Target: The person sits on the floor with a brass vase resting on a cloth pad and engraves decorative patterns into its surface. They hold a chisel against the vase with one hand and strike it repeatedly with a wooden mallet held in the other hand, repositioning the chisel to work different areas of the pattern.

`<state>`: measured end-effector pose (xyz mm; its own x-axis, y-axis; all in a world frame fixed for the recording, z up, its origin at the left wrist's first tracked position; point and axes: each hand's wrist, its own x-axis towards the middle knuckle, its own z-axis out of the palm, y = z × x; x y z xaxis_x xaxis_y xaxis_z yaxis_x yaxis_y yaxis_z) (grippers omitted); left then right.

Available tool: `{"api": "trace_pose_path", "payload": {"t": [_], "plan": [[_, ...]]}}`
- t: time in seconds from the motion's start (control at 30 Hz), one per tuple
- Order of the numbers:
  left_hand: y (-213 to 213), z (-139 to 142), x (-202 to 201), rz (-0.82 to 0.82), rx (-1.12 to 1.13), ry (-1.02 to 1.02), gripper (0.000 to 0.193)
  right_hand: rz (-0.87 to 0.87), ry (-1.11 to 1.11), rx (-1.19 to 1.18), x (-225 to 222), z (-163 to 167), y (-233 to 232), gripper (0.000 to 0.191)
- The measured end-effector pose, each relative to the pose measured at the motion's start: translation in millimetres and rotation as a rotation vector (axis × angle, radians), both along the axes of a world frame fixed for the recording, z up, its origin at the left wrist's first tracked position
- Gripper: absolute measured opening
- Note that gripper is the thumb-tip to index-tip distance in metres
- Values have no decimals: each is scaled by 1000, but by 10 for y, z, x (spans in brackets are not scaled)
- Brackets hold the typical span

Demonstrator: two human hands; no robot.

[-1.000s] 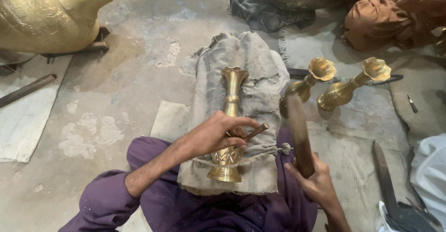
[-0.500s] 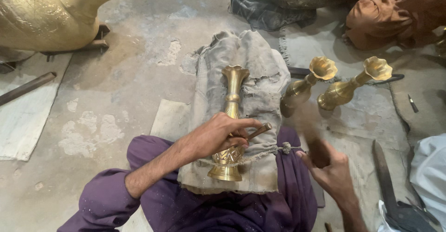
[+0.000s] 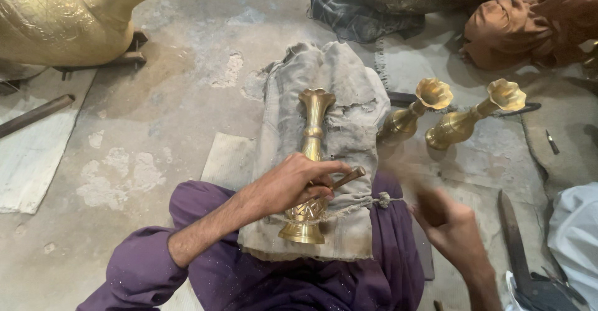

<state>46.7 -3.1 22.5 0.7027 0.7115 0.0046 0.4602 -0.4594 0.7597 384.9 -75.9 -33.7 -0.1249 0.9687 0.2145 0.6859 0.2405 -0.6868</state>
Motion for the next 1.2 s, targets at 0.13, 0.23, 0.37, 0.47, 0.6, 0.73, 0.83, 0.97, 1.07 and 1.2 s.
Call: {"api": "trace_pose_path", "payload": {"t": [0.13, 0.23, 0.37, 0.47, 0.6, 0.73, 0.83, 0.97, 1.07, 1.2], "plan": [[5, 6, 2, 5, -10, 7, 53, -201, -268, -18, 12, 24, -6, 32], [-7, -6, -2, 16, -28, 7, 53, -182, 43, -6, -4, 8, -11, 29], [5, -27, 13, 6, -16, 12, 51, -213, -246, -73, 7, -13, -17, 31], [0, -19, 0, 6, -10, -6, 52, -257, 16, -172, -7, -45, -22, 29], [-9, 26, -13, 4, 21, 4, 55, -111, -404, 36, -19, -68, -33, 39], [-20, 77, -34, 4, -13, 4, 53, -153, 73, -3, -16, -46, -40, 25], [-21, 98, -29, 0, -19, -10, 54, -206, -72, -165, -11, -7, -54, 24], [-12, 110, -21, -11, -7, -30, 53, -231, -64, -60, -31, 18, -63, 28], [-12, 106, -41, -10, 31, -35, 53, -102, 186, -107, -28, 25, -52, 29], [-12, 61, -43, -2, 1, -35, 55, -262, -309, 33, -33, 17, -49, 37]]}}
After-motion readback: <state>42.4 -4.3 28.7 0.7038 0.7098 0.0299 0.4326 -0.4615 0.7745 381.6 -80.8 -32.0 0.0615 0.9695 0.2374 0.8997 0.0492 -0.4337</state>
